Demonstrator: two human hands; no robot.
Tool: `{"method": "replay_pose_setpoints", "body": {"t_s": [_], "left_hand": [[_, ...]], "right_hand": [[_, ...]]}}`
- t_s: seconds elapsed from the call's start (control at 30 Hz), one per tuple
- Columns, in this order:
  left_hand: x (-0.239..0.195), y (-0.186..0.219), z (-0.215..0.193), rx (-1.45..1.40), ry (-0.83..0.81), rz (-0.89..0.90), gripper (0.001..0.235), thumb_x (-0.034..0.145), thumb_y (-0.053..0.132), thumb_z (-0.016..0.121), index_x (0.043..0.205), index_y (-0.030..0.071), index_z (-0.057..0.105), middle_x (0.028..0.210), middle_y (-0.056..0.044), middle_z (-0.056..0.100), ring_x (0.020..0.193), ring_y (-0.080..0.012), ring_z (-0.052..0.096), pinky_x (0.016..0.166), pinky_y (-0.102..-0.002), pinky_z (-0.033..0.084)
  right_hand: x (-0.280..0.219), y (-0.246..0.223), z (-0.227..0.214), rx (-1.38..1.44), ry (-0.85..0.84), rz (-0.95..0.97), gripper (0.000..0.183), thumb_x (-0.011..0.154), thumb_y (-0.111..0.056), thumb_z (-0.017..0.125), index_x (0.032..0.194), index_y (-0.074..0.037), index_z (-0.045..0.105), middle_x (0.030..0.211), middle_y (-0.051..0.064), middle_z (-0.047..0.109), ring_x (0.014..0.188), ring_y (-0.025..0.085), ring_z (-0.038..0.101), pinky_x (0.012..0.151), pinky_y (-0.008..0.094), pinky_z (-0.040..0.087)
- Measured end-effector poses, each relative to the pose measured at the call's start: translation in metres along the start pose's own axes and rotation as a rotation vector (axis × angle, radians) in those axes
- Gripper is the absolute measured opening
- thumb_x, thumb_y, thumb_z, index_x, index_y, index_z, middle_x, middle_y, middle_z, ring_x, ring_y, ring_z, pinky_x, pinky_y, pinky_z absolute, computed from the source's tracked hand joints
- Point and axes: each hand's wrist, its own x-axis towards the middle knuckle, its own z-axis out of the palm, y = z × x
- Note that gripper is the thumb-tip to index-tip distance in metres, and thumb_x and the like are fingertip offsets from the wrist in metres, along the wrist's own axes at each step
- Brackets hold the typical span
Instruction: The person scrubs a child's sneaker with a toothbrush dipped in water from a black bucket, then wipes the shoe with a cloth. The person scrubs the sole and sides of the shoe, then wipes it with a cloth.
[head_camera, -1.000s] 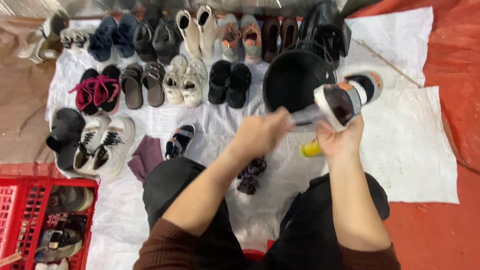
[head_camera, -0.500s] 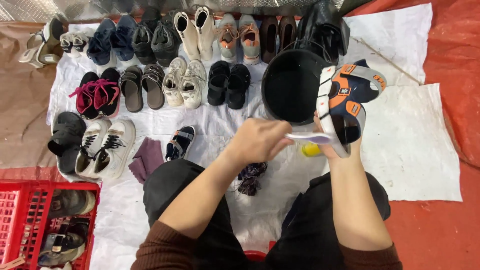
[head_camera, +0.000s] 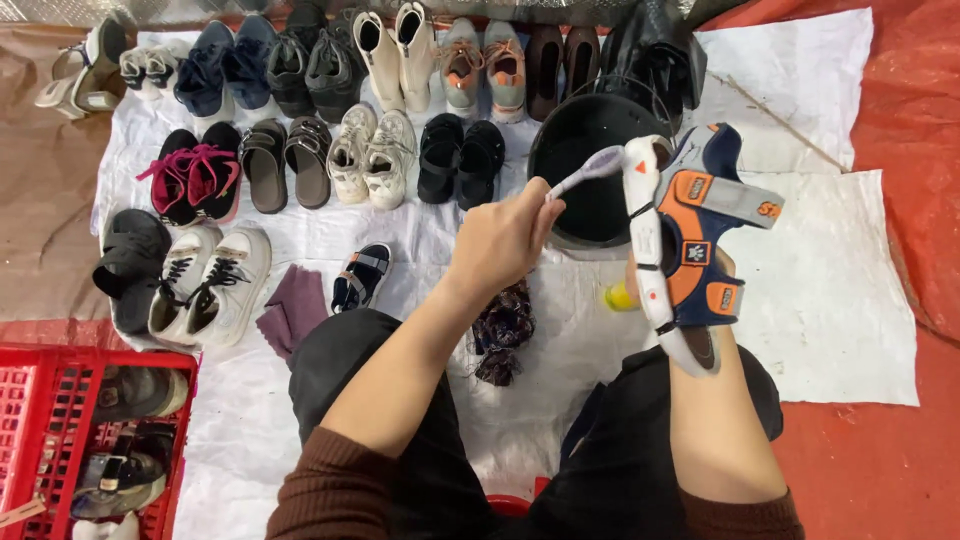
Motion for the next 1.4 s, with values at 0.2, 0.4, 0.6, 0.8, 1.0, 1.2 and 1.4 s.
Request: {"method": "replay_pose_setpoints", "body": {"t_s": [0.2, 0.4, 0.6, 0.8, 1.0, 1.2, 1.4], "left_hand": [[-0.02, 0.027, 0.019, -0.287, 0.0, 0.412, 0.036, 0.112, 0.044, 0.044, 0.1, 0.014, 0.06, 0.064, -0.005, 0.061, 0.051, -0.0286, 0.066, 0.051, -0.038, 0.056], [-0.001, -0.015, 0.002, 0.0, 0.055, -0.031, 0.025, 0.114, 0.039, 0.041, 0.108, 0.018, 0.053, 0.063, -0.009, 0.064, 0.051, -0.038, 0.068, 0.049, -0.047, 0.053], [-0.01, 0.007, 0.016, -0.236, 0.001, 0.11, 0.027, 0.111, 0.038, 0.047, 0.106, 0.014, 0.057, 0.067, -0.012, 0.067, 0.059, -0.0385, 0.072, 0.055, -0.049, 0.057], [-0.011, -0.008, 0.006, -0.102, 0.03, -0.048, 0.023, 0.11, 0.042, 0.051, 0.106, 0.02, 0.055, 0.066, -0.008, 0.065, 0.063, -0.0378, 0.074, 0.059, -0.047, 0.058], [-0.001, -0.011, -0.003, 0.049, -0.056, -0.216, 0.032, 0.115, 0.047, 0.038, 0.102, 0.02, 0.05, 0.06, -0.01, 0.063, 0.053, -0.0406, 0.07, 0.05, -0.049, 0.055], [-0.011, 0.024, -0.009, -0.148, -0.026, 0.11, 0.027, 0.112, 0.043, 0.047, 0.107, 0.019, 0.058, 0.064, -0.004, 0.06, 0.055, -0.0304, 0.07, 0.054, -0.04, 0.057], [-0.014, 0.044, -0.013, -0.144, -0.057, 0.473, 0.026, 0.11, 0.042, 0.053, 0.107, 0.018, 0.062, 0.063, -0.003, 0.057, 0.049, -0.0256, 0.064, 0.052, -0.036, 0.057]], "right_hand": [[-0.026, 0.007, -0.037, -0.061, 0.058, -0.012, 0.077, 0.069, -0.038, 0.092, 0.136, -0.01, 0.065, 0.112, 0.011, 0.07, 0.086, 0.022, 0.063, 0.064, 0.03, 0.051], [-0.036, 0.006, -0.048, -0.124, 0.116, -0.014, 0.073, 0.072, -0.036, 0.09, 0.136, -0.011, 0.066, 0.111, 0.011, 0.071, 0.086, 0.023, 0.066, 0.066, 0.032, 0.053], [-0.051, 0.002, -0.048, -0.183, 0.186, -0.023, 0.069, 0.074, -0.033, 0.087, 0.136, -0.012, 0.067, 0.111, 0.011, 0.072, 0.086, 0.025, 0.068, 0.067, 0.033, 0.056], [-0.05, -0.001, -0.04, -0.239, 0.239, -0.043, 0.065, 0.077, -0.03, 0.085, 0.137, -0.013, 0.068, 0.111, 0.012, 0.073, 0.086, 0.026, 0.07, 0.069, 0.035, 0.059], [0.0, -0.01, 0.053, -0.295, 0.31, -0.042, 0.061, 0.079, -0.028, 0.082, 0.137, -0.014, 0.069, 0.11, 0.012, 0.074, 0.085, 0.027, 0.073, 0.071, 0.037, 0.061], [-0.003, -0.015, 0.072, -0.342, 0.382, -0.066, 0.057, 0.082, -0.025, 0.08, 0.137, -0.015, 0.069, 0.11, 0.012, 0.075, 0.085, 0.029, 0.075, 0.073, 0.039, 0.064], [-0.002, -0.023, 0.09, -0.4, 0.453, -0.085, 0.054, 0.084, -0.023, 0.077, 0.137, -0.016, 0.07, 0.109, 0.013, 0.076, 0.085, 0.03, 0.077, 0.075, 0.041, 0.067]]}}
